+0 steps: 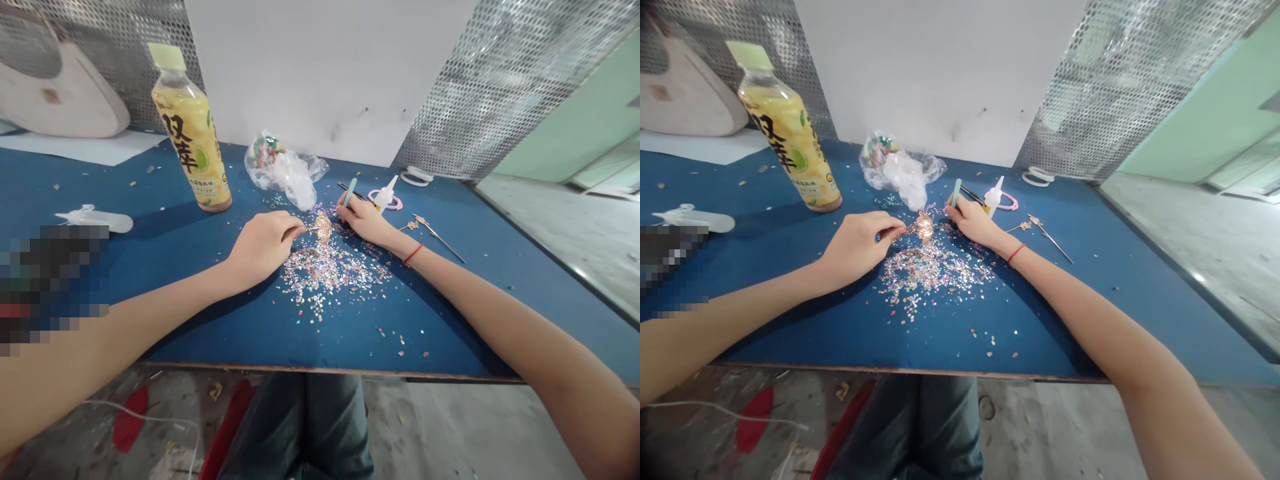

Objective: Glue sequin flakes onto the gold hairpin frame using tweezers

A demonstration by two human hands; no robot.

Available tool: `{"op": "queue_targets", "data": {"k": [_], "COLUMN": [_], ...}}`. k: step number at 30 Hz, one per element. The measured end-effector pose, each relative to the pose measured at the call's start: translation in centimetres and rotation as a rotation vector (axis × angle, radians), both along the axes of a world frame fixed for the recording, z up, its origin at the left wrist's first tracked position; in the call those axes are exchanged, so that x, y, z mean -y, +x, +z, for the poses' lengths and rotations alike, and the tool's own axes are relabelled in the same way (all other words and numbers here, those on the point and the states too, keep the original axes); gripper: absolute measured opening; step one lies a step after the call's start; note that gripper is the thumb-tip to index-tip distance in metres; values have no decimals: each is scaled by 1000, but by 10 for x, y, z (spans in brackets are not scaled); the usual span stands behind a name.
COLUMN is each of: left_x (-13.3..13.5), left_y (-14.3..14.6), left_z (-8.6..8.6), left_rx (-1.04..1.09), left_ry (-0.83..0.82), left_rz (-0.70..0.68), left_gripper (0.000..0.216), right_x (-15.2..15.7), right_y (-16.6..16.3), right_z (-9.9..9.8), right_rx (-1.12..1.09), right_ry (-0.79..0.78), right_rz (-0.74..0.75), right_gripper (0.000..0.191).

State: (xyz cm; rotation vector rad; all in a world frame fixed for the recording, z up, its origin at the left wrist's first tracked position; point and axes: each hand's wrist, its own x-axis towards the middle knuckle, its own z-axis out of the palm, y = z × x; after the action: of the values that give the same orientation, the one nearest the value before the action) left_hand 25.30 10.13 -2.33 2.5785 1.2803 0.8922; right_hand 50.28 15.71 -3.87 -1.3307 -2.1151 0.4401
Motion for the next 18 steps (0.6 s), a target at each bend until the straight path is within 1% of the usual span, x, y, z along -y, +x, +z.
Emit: {"op": "queue_targets", "data": {"k": [6, 13, 18], "left_x": [0, 0, 0], "left_y": [0, 1, 0], "left_z": [-1, 0, 0], "left_rx": [2, 3, 6], "left_ry": [-1, -2, 4], "left_rz": [-11, -11, -6], "left_gripper": [24, 25, 25], "right_x": [1, -5, -3], "right_y": [0, 2, 3], "right_z": [0, -4, -2], "right_rx": [-11, -29, -36], "right_ry": [-9, -17, -2], "right_rz": [22, 56, 75], "right_gripper": [13, 14, 13]}}
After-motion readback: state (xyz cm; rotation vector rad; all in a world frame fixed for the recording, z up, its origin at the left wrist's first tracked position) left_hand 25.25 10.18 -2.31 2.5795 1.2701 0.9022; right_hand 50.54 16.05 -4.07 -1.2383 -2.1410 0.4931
